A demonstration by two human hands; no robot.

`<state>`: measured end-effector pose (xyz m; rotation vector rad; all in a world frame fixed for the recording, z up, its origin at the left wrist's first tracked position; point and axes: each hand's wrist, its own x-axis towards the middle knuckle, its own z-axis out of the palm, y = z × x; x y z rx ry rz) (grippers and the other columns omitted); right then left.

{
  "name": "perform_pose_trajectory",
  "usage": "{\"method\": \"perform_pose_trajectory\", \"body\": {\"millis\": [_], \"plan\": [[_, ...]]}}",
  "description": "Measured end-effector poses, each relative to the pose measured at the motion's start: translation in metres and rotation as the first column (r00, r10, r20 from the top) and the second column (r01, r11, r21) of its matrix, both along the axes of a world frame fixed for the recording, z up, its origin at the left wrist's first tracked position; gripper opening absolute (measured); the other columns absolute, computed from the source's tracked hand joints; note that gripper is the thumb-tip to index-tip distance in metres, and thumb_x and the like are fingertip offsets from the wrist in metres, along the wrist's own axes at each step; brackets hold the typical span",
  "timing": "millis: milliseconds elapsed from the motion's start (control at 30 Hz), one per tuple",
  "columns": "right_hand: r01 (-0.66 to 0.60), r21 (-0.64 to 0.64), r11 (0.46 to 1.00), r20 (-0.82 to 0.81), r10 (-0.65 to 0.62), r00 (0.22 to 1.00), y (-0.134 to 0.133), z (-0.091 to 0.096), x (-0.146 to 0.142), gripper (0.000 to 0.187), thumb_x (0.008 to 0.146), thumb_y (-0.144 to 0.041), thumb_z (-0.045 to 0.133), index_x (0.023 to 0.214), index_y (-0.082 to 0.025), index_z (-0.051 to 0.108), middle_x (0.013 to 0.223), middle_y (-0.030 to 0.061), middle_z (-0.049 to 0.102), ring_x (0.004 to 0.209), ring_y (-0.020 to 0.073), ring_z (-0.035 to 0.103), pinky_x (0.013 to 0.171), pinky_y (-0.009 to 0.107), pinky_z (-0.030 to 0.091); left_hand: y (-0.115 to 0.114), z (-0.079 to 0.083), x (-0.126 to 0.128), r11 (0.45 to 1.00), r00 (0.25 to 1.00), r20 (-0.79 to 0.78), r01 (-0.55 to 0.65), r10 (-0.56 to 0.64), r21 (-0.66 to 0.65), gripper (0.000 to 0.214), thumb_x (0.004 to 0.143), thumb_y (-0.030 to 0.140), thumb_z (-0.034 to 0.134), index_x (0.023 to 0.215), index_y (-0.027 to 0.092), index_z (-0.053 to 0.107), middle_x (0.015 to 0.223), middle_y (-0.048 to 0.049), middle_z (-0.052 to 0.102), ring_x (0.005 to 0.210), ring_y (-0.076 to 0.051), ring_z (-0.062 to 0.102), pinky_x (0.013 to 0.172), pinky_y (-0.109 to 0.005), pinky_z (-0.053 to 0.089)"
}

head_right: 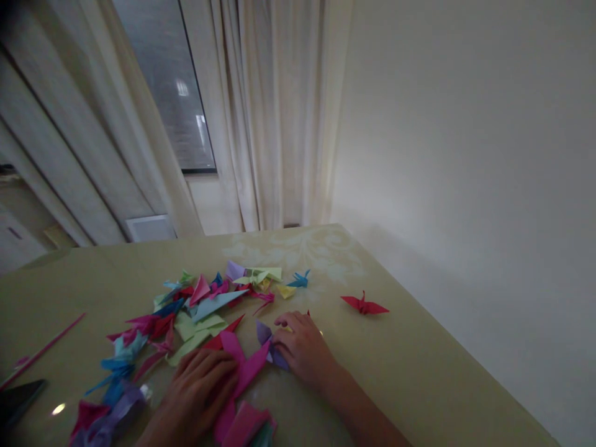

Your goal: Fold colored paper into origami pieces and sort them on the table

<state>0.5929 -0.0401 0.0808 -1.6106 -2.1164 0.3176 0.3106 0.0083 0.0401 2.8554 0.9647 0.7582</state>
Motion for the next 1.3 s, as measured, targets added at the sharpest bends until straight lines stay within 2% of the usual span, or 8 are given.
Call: {"method": "perform_pose_trajectory", "body": {"millis": [300, 433, 533, 700, 933, 1067, 1167, 1300], "plan": [[0.068, 0.079, 0.994, -0.215, -0.05, 0.975, 0.009, -0.009, 0.006, 0.012, 0.102, -0.026, 0.069, 0.101, -0.024, 0.081, 0.119, 0.0091, 0.073, 0.115, 0.0255, 0.066, 0.104, 0.043, 0.051, 0.018, -0.017, -0.014, 0.997, 0.999, 0.015, -0.037, 0.036, 0.073, 0.032, 0.1, 0.042, 0.067, 0.13, 0.035, 0.074, 0.124, -0.0028, 0.081, 0.115, -0.026, 0.074, 0.102, -0.039, 0.052], [0.188, 0.138, 0.972, -0.569, -0.078, 0.819, 0.016, -0.002, 0.033, 0.03, 0.101, -0.049, 0.067, 0.095, -0.021, 0.078, 0.11, 0.0109, 0.075, 0.103, 0.0242, 0.072, 0.089, 0.036, 0.058, 0.026, -0.028, -0.019, 0.987, 0.996, 0.004, -0.087, 0.088, 0.134, 0.035, 0.098, 0.041, 0.068, 0.132, 0.035, 0.074, 0.127, -0.003, 0.081, 0.117, -0.026, 0.074, 0.103, -0.039, 0.049], [0.414, 0.158, 0.896, -0.608, -0.243, 0.756, 0.018, 0.01, 0.076, 0.045, 0.1, -0.063, 0.059, 0.096, -0.02, 0.072, 0.09, 0.0086, 0.077, 0.084, 0.023, 0.074, 0.076, 0.034, 0.059, 0.024, -0.029, -0.019, 0.978, 0.993, 0.013, -0.117, 0.117, 0.175, 0.035, 0.098, 0.035, 0.067, 0.133, 0.035, 0.073, 0.13, -0.0021, 0.079, 0.119, -0.026, 0.072, 0.104, -0.04, 0.046], [0.671, 0.194, 0.716, -0.44, -0.547, 0.712, 0.007, 0.02, 0.136, 0.041, 0.097, -0.057, 0.054, 0.098, -0.02, 0.071, 0.088, 0.0102, 0.079, 0.071, 0.0228, 0.071, 0.067, 0.035, 0.055, 0.016, -0.011, -0.002, 0.978, 0.981, 0.133, -0.16, 0.143, 0.131, 0.028, 0.101, 0.029, 0.059, 0.124, 0.033, 0.076, 0.127, -0.0042, 0.079, 0.118, -0.029, 0.071, 0.102, -0.044, 0.049], [0.736, 0.208, 0.645, -0.193, -0.71, 0.677, 0.002, 0.011, 0.139, 0.012, 0.086, -0.025, 0.062, 0.085, -0.024, 0.074, 0.087, 0.0076, 0.076, 0.077, 0.0236, 0.069, 0.069, 0.033, 0.047, 0.004, 0.039, 0.074, 0.962, 0.996, -0.019, 0.079, -0.087, -0.26, 0.04, 0.099, 0.021, 0.058, 0.137, 0.032, 0.067, 0.135, -0.0075, 0.073, 0.121, -0.026, 0.071, 0.104, -0.039, 0.057], [0.673, 0.274, 0.687, -0.083, -0.68, 0.728, 0.009, 0.009, 0.114, 0.025, 0.096, -0.019, 0.053, 0.108, -0.02, 0.075, 0.114, 0.0151, 0.073, 0.106, 0.0309, 0.067, 0.091, 0.042, 0.05, 0.02, 0.044, 0.126, 0.96, 0.985, -0.13, 0.076, -0.114, -0.269, 0.061, 0.095, 0.038, 0.07, 0.153, 0.028, 0.055, 0.164, -0.0126, 0.053, 0.15, -0.036, 0.049, 0.124, -0.056, 0.039], [0.543, 0.276, 0.793, -0.004, -0.564, 0.826, 0.016, 0.003, 0.088, 0.027, 0.101, -0.02, 0.052, 0.118, -0.02, 0.074, 0.119, 0.0135, 0.074, 0.114, 0.0315, 0.066, 0.101, 0.045, 0.048, 0.038, 0.036, 0.154, 0.958, 0.984, -0.173, -0.004, -0.048, -0.286, 0.069, 0.105, 0.055, 0.051, 0.163, 0.019, 0.042, 0.172, -0.0189, 0.04, 0.158, -0.038, 0.038, 0.126, -0.059, 0.034], [0.403, 0.228, 0.887, 0.043, -0.422, 0.905, 0.024, -0.008, 0.065, 0.027, 0.102, -0.019, 0.057, 0.123, -0.021, 0.073, 0.122, 0.0099, 0.076, 0.116, 0.0271, 0.068, 0.104, 0.039, 0.049, 0.049, 0.03, 0.175, 0.967, 0.978, -0.209, -0.026, -0.028, -0.253, 0.063, 0.108, 0.051, 0.044, 0.159, 0.013, 0.047, 0.162, -0.0199, 0.054, 0.152, -0.035, 0.047, 0.126, -0.052, 0.033]]}}
